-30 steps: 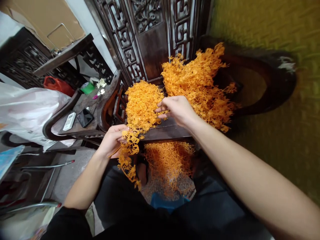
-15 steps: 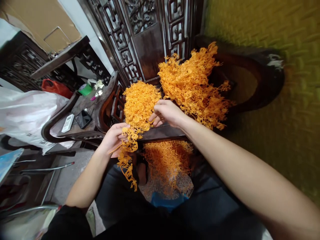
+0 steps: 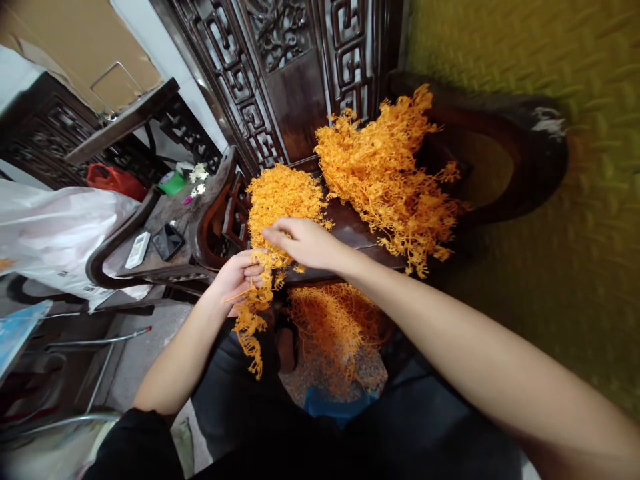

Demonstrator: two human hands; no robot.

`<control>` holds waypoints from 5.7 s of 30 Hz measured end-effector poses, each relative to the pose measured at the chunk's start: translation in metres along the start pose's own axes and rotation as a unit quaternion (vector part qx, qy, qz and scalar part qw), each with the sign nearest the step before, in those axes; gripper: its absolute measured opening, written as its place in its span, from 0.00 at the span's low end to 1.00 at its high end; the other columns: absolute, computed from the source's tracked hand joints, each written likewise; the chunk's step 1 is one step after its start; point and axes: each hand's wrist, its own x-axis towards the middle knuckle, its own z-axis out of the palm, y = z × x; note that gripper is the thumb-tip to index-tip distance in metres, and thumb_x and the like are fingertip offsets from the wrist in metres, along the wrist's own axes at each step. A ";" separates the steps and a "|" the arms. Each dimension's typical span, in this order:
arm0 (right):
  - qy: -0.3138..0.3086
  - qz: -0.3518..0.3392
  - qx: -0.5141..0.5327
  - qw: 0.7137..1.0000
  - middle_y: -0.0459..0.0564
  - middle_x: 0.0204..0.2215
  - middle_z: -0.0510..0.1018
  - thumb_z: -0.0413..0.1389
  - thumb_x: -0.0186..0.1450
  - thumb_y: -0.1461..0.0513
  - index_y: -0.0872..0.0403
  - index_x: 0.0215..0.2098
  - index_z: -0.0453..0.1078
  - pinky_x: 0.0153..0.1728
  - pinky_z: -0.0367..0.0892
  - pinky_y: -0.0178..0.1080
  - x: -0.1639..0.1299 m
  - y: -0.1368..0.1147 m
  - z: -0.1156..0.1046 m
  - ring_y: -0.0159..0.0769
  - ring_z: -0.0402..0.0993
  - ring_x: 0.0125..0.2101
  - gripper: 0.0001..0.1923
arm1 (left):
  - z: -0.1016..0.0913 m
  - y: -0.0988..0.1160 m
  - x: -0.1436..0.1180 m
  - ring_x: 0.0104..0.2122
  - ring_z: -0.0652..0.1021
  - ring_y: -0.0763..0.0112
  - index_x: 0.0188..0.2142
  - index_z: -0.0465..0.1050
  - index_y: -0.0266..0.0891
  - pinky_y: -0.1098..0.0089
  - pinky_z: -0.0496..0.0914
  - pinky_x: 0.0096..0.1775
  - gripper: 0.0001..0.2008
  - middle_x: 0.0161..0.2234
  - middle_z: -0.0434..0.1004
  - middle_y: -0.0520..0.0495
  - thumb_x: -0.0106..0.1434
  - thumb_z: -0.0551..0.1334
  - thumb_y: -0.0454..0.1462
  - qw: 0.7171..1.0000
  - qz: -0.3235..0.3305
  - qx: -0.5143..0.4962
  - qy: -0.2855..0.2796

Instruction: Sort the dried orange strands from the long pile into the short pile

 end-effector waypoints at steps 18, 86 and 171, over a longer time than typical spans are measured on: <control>0.027 0.190 0.317 0.929 0.49 0.31 0.75 0.59 0.67 0.64 0.54 0.42 0.77 0.20 0.52 0.36 0.005 0.028 -0.024 0.29 0.63 0.21 0.07 | -0.006 0.004 -0.020 0.16 0.49 0.86 0.23 0.66 0.36 0.80 0.48 0.19 0.13 0.16 0.48 0.62 0.50 0.71 0.33 0.999 -0.008 0.014 0.028; 0.024 0.150 0.267 0.952 0.41 0.20 0.65 0.61 0.66 0.52 0.52 0.36 0.73 0.18 0.45 0.36 0.007 -0.014 0.009 0.26 0.54 0.17 0.12 | -0.004 -0.006 -0.033 0.20 0.64 0.78 0.35 0.80 0.39 0.74 0.58 0.26 0.15 0.20 0.67 0.55 0.66 0.65 0.48 0.893 0.301 0.270 0.199; 0.369 0.116 0.205 0.899 0.39 0.15 0.54 0.63 0.66 0.60 0.52 0.18 0.62 0.22 0.41 0.39 -0.016 -0.016 -0.065 0.25 0.47 0.16 0.21 | 0.006 0.024 -0.027 0.17 0.54 0.83 0.30 0.62 0.39 0.79 0.47 0.20 0.11 0.21 0.53 0.57 0.64 0.63 0.39 0.971 0.227 -0.064 0.039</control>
